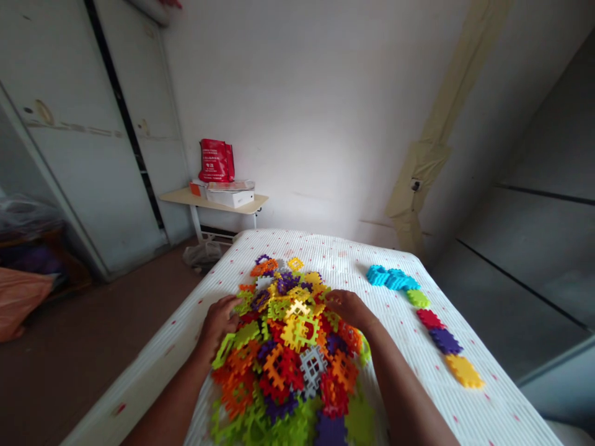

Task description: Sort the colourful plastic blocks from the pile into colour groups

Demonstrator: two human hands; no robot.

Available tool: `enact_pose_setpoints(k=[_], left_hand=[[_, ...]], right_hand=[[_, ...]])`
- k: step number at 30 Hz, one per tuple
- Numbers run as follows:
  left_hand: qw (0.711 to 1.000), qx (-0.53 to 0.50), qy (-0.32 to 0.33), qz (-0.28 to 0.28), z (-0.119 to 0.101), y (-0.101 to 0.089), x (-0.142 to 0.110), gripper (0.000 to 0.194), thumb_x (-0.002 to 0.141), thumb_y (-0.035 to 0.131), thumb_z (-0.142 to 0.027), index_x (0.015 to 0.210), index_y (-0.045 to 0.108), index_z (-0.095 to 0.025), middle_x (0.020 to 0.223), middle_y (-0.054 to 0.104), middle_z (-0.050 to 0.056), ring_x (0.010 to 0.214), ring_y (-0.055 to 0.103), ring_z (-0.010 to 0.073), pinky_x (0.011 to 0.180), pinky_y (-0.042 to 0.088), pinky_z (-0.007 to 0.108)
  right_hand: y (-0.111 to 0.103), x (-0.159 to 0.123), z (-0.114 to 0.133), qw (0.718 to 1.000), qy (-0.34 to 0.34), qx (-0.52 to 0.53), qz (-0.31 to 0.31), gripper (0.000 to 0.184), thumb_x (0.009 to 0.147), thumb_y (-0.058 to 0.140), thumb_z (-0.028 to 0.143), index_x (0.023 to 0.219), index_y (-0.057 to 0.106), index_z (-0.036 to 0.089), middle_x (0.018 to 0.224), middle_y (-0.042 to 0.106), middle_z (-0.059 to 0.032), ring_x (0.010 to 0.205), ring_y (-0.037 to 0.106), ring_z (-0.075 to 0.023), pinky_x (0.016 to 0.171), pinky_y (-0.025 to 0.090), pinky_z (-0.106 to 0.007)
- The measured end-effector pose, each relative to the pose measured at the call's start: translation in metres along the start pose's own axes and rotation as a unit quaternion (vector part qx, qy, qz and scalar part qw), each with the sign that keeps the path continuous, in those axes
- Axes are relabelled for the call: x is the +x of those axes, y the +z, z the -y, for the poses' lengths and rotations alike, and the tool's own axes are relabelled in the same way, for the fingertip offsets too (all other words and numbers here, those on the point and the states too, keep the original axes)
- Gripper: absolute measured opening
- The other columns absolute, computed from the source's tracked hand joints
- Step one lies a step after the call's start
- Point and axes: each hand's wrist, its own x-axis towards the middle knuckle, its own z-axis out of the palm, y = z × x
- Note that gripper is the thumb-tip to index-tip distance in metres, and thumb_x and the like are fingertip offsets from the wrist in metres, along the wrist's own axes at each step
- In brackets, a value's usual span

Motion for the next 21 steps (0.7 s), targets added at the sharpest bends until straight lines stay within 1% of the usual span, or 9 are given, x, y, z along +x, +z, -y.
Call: enact_pose_setpoints(k=[2, 4, 5, 7, 10, 13, 16, 19, 21], left_hand=[[1.0, 0.002, 0.001, 0.015, 0.001, -0.001, 0.004, 0.024, 0.075, 0.061, -0.039, 0.08, 0.064, -0.015, 0.089, 0.068, 0.006, 0.086, 0.062, 0.0183, 0.085, 0.047, 0.04], [1.0, 0.0, -0.001, 0.019, 0.001, -0.002, 0.005, 0.018, 0.067, 0.064, -0.034, 0.072, 0.066, -0.017, 0.086, 0.069, 0.006, 0.083, 0.063, 0.0199, 0.085, 0.048, 0.039], [1.0, -0.001, -0.003, 0.016, 0.0, -0.003, 0.005, 0.016, 0.063, 0.063, -0.032, 0.068, 0.067, -0.018, 0.084, 0.07, 0.005, 0.083, 0.063, 0.0211, 0.085, 0.048, 0.037], [1.0, -0.009, -0.009, 0.003, -0.001, -0.005, 0.002, 0.018, 0.057, 0.058, -0.031, 0.066, 0.069, -0.021, 0.084, 0.071, 0.005, 0.085, 0.063, 0.0235, 0.086, 0.048, 0.035], [0.999, -0.034, -0.027, -0.021, -0.005, -0.006, -0.005, 0.028, 0.058, 0.054, -0.038, 0.073, 0.07, -0.022, 0.087, 0.072, 0.005, 0.089, 0.063, 0.0244, 0.083, 0.049, 0.032], [0.995, -0.075, -0.055, -0.029, -0.011, -0.008, -0.012, 0.034, 0.06, 0.055, -0.046, 0.077, 0.069, -0.02, 0.077, 0.072, 0.004, 0.075, 0.065, 0.023, 0.069, 0.052, 0.029], [0.988, -0.131, -0.077, -0.018, -0.022, -0.01, -0.019, 0.039, 0.061, 0.057, -0.05, 0.081, 0.069, -0.018, 0.07, 0.071, 0.004, 0.066, 0.065, 0.0218, 0.06, 0.052, 0.028], [0.978, -0.188, -0.088, -0.002, -0.037, -0.012, -0.026, 0.046, 0.063, 0.06, -0.052, 0.09, 0.067, -0.015, 0.075, 0.071, 0.005, 0.069, 0.065, 0.0213, 0.062, 0.052, 0.028], [0.971, -0.218, -0.093, 0.011, -0.048, -0.012, -0.032, 0.05, 0.064, 0.062, -0.052, 0.096, 0.066, -0.013, 0.077, 0.07, 0.005, 0.066, 0.063, 0.0194, 0.062, 0.052, 0.028]], right_hand=[[-0.002, -0.001, 0.0, 1.0, 0.004, 0.005, 0.003, 0.021, 0.081, 0.053, 0.025, 0.094, 0.069, 0.022, 0.089, 0.07, -0.0024, 0.078, 0.063, -0.017, 0.069, 0.047, -0.025], [-0.004, -0.002, -0.001, 1.0, 0.004, 0.006, 0.006, 0.02, 0.08, 0.054, 0.025, 0.093, 0.069, 0.023, 0.086, 0.071, -0.0016, 0.077, 0.063, -0.0167, 0.067, 0.046, -0.025], [-0.005, -0.002, -0.001, 1.0, 0.002, 0.006, 0.01, 0.02, 0.08, 0.054, 0.026, 0.093, 0.069, 0.022, 0.086, 0.071, -0.0017, 0.076, 0.064, -0.0167, 0.067, 0.046, -0.024], [-0.007, -0.003, -0.004, 1.0, 0.001, 0.006, 0.016, 0.02, 0.08, 0.054, 0.026, 0.092, 0.07, 0.022, 0.086, 0.071, -0.0023, 0.077, 0.064, -0.017, 0.067, 0.047, -0.025], [-0.012, -0.003, -0.01, 1.0, 0.015, 0.0, 0.007, 0.023, 0.081, 0.054, 0.026, 0.096, 0.069, 0.021, 0.092, 0.071, -0.0043, 0.082, 0.065, -0.018, 0.071, 0.047, -0.026], [-0.018, -0.004, -0.016, 0.999, 0.038, -0.015, -0.005, 0.025, 0.081, 0.054, 0.027, 0.1, 0.068, 0.02, 0.097, 0.07, -0.0063, 0.086, 0.065, -0.0187, 0.074, 0.048, -0.027], [-0.023, -0.006, -0.016, 0.999, 0.045, -0.027, -0.013, 0.025, 0.08, 0.055, 0.026, 0.1, 0.068, 0.019, 0.097, 0.07, -0.0069, 0.087, 0.065, -0.0186, 0.075, 0.048, -0.027], [-0.027, -0.008, -0.01, 0.998, 0.045, -0.033, -0.031, 0.024, 0.081, 0.054, 0.026, 0.1, 0.068, 0.019, 0.095, 0.07, -0.0069, 0.086, 0.065, -0.0185, 0.075, 0.048, -0.027], [-0.029, -0.009, -0.004, 0.998, 0.038, -0.031, -0.038, 0.024, 0.081, 0.054, 0.025, 0.1, 0.068, 0.019, 0.094, 0.071, -0.0066, 0.086, 0.065, -0.0183, 0.074, 0.049, -0.027]])
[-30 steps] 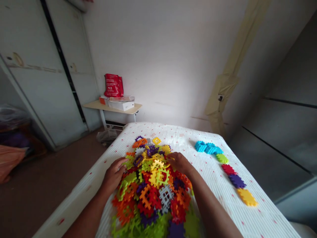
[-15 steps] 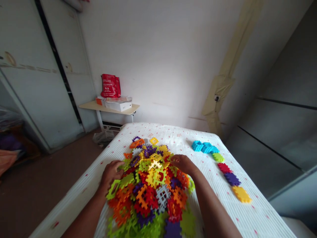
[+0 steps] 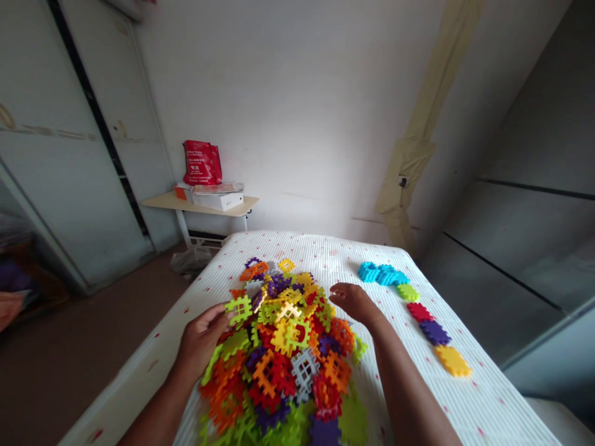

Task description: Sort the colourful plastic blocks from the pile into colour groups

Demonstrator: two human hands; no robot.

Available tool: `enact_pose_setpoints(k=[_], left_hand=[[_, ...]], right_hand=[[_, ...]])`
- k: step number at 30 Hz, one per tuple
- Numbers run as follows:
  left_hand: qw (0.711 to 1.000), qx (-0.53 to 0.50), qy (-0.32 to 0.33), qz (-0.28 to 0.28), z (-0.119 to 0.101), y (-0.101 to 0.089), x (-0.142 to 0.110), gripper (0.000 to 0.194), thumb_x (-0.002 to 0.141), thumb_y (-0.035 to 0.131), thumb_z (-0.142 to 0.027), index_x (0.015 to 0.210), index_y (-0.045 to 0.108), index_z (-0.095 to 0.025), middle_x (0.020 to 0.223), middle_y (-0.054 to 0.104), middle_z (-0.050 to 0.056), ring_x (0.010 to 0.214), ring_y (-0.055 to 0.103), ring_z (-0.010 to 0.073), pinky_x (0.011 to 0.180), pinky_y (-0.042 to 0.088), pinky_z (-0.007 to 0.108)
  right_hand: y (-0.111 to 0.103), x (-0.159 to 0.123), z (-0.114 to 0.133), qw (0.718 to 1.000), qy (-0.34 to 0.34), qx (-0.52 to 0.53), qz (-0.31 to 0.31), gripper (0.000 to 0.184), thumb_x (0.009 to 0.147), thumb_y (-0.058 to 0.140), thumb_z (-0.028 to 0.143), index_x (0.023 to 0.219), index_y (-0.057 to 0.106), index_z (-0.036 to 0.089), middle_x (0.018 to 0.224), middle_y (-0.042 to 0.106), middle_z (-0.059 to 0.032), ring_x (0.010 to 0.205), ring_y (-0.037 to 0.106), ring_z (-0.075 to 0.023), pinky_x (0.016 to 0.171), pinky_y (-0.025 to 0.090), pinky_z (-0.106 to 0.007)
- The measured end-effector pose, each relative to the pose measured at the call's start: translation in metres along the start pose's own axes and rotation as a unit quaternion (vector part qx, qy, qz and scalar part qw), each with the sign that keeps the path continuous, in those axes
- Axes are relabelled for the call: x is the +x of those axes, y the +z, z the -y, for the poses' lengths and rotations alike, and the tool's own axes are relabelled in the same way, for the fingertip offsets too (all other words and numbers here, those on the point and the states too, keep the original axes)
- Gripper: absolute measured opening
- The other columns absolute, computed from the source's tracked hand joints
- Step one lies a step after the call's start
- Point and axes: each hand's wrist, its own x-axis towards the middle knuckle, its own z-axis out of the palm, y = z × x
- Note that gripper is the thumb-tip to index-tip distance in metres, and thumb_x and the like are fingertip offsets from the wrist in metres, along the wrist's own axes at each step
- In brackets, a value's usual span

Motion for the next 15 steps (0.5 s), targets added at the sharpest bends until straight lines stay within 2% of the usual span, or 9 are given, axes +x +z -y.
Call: enact_pose_setpoints(k=[3, 7, 11, 15], left_hand=[[0.999, -0.035, -0.006, 0.017, -0.01, 0.009, -0.01, 0.053, 0.066, 0.064, -0.051, 0.103, 0.063, -0.012, 0.078, 0.07, 0.005, 0.064, 0.061, 0.0161, 0.063, 0.051, 0.026], [0.997, -0.061, -0.01, 0.035, -0.02, 0.02, -0.02, 0.052, 0.066, 0.066, -0.051, 0.103, 0.062, -0.014, 0.079, 0.069, 0.004, 0.063, 0.06, 0.0146, 0.063, 0.051, 0.025], [0.996, -0.065, -0.019, 0.051, -0.027, 0.023, -0.028, 0.047, 0.065, 0.066, -0.052, 0.093, 0.062, -0.015, 0.074, 0.068, 0.003, 0.063, 0.062, 0.0169, 0.062, 0.051, 0.027], [0.997, -0.061, -0.021, 0.04, -0.029, 0.024, -0.033, 0.045, 0.064, 0.066, -0.055, 0.086, 0.059, -0.017, 0.069, 0.065, 0.001, 0.062, 0.062, 0.018, 0.06, 0.05, 0.025]], right_hand=[[-0.002, -0.001, 0.009, 1.0, -0.021, 0.01, -0.01, 0.024, 0.081, 0.055, 0.025, 0.1, 0.068, 0.018, 0.092, 0.07, -0.0072, 0.084, 0.065, -0.0183, 0.074, 0.048, -0.027], [0.001, -0.005, 0.031, 0.995, -0.071, 0.049, -0.058, 0.023, 0.079, 0.057, 0.023, 0.099, 0.067, 0.019, 0.093, 0.07, -0.0056, 0.083, 0.064, -0.0173, 0.075, 0.048, -0.027], [0.014, -0.02, 0.073, 0.977, -0.174, 0.104, -0.069, 0.027, 0.081, 0.057, 0.028, 0.107, 0.063, 0.021, 0.106, 0.065, -0.005, 0.093, 0.061, -0.0171, 0.082, 0.047, -0.027], [0.036, -0.04, 0.116, 0.973, -0.215, 0.026, -0.083, 0.047, 0.078, 0.061, 0.041, 0.119, 0.054, 0.019, 0.111, 0.061, -0.0093, 0.101, 0.056, -0.023, 0.086, 0.045, -0.035]])
